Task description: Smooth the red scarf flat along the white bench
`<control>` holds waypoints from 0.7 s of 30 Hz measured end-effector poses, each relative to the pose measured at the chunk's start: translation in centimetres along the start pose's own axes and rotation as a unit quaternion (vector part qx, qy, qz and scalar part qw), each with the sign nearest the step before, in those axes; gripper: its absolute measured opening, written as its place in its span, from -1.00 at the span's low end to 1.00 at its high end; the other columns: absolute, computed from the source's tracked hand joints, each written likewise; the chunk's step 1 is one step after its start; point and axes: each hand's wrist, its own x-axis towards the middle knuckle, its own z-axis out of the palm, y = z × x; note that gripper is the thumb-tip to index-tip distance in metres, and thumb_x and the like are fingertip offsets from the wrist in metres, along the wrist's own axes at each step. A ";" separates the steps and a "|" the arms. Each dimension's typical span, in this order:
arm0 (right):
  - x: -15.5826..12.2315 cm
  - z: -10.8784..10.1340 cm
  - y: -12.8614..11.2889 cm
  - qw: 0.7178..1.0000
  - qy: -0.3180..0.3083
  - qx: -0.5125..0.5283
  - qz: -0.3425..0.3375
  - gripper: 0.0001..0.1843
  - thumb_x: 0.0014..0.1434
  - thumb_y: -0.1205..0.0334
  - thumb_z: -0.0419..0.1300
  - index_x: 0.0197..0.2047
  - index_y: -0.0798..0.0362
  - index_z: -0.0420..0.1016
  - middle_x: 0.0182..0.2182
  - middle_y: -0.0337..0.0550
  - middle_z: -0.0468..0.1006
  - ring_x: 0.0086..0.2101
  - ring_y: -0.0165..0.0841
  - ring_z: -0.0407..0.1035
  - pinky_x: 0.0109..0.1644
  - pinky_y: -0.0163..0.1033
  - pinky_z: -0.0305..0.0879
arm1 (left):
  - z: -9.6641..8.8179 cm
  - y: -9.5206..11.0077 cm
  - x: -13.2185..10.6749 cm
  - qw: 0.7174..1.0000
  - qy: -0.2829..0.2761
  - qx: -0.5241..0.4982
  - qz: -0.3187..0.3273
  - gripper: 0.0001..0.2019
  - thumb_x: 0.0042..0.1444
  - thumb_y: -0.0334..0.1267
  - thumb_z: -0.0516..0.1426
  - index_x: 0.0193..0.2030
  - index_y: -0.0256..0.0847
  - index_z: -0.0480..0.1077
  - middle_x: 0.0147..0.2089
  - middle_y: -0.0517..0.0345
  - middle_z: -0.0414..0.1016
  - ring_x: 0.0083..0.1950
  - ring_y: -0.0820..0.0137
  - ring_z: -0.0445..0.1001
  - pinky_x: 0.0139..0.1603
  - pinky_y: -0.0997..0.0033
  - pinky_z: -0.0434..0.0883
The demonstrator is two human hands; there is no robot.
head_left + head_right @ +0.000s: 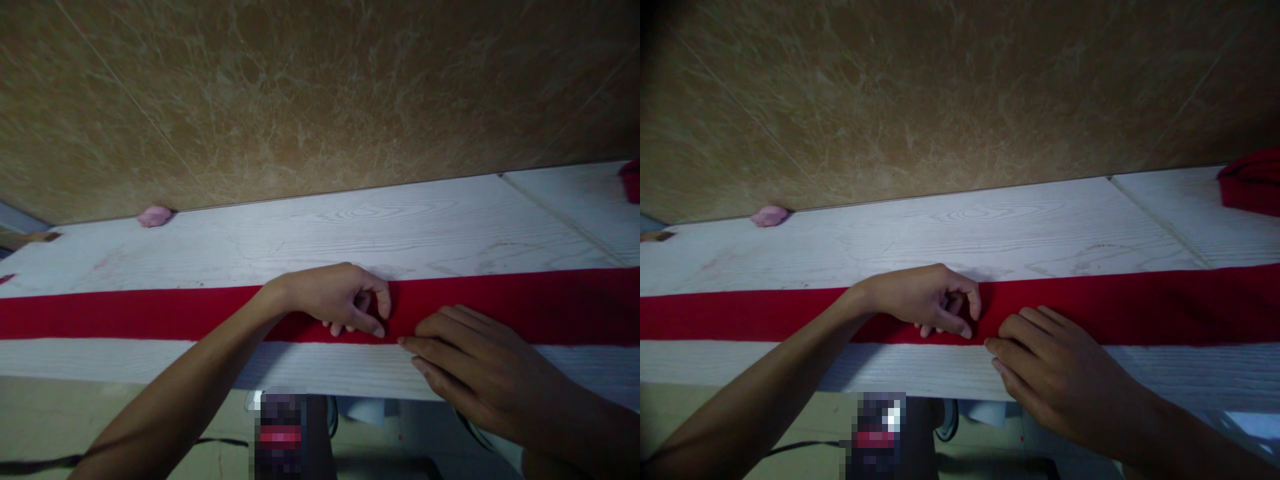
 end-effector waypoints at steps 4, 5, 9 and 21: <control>-0.1 0.0 0.1 1.000 -0.005 0.000 0.005 -0.70 0.47 0.40 0.01 -0.07 0.08 0.59 -0.28 -0.11 0.57 -0.28 -0.24 0.40 -0.14 -0.10 0.31 | 0.0 0.0 0.0 1.000 0.000 0.002 -0.004 -0.71 0.18 -0.09 0.36 -0.09 -0.19 0.47 -0.47 0.33 0.49 -0.57 0.52 0.47 -0.54 0.54 0.30; 0.0 0.0 0.1 1.000 -0.006 -0.001 0.004 -0.70 0.46 0.40 0.01 -0.08 0.08 0.59 -0.29 -0.11 0.57 -0.28 -0.24 0.40 -0.14 -0.10 0.31 | 0.0 0.0 0.0 1.000 0.000 0.004 -0.005 -0.71 0.18 -0.10 0.36 -0.08 -0.19 0.47 -0.47 0.33 0.50 -0.57 0.52 0.47 -0.54 0.53 0.30; 0.1 -0.2 0.0 1.000 -0.007 -0.007 -0.003 -0.71 0.42 0.42 0.04 -0.07 0.10 0.61 -0.30 -0.10 0.58 -0.30 -0.25 0.41 -0.17 -0.11 0.33 | 0.0 0.0 -0.1 1.000 0.001 0.003 -0.006 -0.72 0.19 -0.09 0.35 -0.08 -0.19 0.47 -0.48 0.33 0.49 -0.56 0.53 0.46 -0.51 0.52 0.30; 0.0 -0.1 0.1 1.000 -0.005 -0.002 -0.001 -0.71 0.46 0.40 0.02 -0.06 0.10 0.60 -0.28 -0.10 0.59 -0.28 -0.23 0.41 -0.14 -0.10 0.31 | 0.0 -0.1 0.0 1.000 -0.002 0.005 -0.004 -0.69 0.19 -0.06 0.35 -0.08 -0.20 0.46 -0.48 0.33 0.47 -0.56 0.53 0.46 -0.51 0.51 0.27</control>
